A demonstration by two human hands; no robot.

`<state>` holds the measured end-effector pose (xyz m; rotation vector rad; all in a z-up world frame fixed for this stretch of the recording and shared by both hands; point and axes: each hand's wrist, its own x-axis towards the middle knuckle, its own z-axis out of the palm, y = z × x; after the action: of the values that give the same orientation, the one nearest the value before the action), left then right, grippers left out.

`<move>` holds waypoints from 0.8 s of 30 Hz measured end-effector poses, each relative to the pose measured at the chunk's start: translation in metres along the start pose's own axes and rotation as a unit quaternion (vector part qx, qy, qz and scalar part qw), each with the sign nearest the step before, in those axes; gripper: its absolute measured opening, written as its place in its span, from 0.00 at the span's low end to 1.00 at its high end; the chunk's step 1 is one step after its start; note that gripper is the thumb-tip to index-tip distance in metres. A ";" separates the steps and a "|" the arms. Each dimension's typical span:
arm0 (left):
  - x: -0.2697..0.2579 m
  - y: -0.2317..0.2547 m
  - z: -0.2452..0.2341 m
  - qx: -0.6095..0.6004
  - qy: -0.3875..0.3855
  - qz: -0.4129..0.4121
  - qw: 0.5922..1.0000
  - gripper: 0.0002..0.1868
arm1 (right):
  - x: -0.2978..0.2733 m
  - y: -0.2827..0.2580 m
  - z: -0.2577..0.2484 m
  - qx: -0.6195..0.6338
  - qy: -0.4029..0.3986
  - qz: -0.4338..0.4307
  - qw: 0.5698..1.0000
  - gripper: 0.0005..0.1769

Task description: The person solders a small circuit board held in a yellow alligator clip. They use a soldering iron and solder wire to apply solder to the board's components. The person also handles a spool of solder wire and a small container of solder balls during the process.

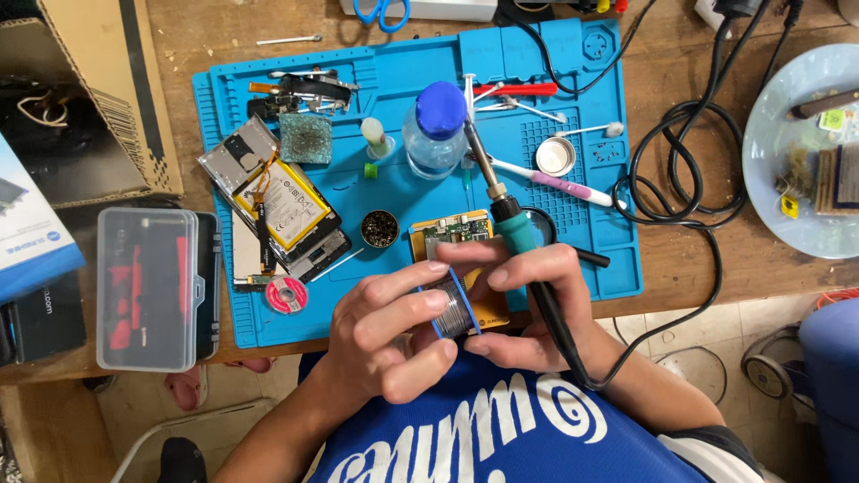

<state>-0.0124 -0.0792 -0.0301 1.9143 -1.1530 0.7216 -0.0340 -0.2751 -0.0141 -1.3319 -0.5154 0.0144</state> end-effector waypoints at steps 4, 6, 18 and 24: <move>-0.003 0.001 0.002 -0.178 0.004 -0.099 0.979 0.12 | 0.001 0.013 -0.001 -0.055 0.037 -0.124 0.990 0.23; 0.000 0.001 0.006 -0.194 0.036 -0.098 0.975 0.21 | -0.001 0.013 -0.004 -0.108 0.047 -0.154 0.981 0.26; 0.017 0.007 0.004 -0.107 -0.048 -0.179 0.977 0.15 | -0.013 0.015 -0.014 -0.193 0.079 -0.159 0.965 0.34; 0.015 0.005 0.008 -0.080 -0.044 -0.165 0.982 0.20 | -0.011 0.017 -0.009 -0.158 0.095 -0.152 0.971 0.32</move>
<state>-0.0100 -0.0940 -0.0213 1.9506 -0.8831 0.3566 -0.0354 -0.2825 -0.0348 -1.5324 -0.5690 -0.4608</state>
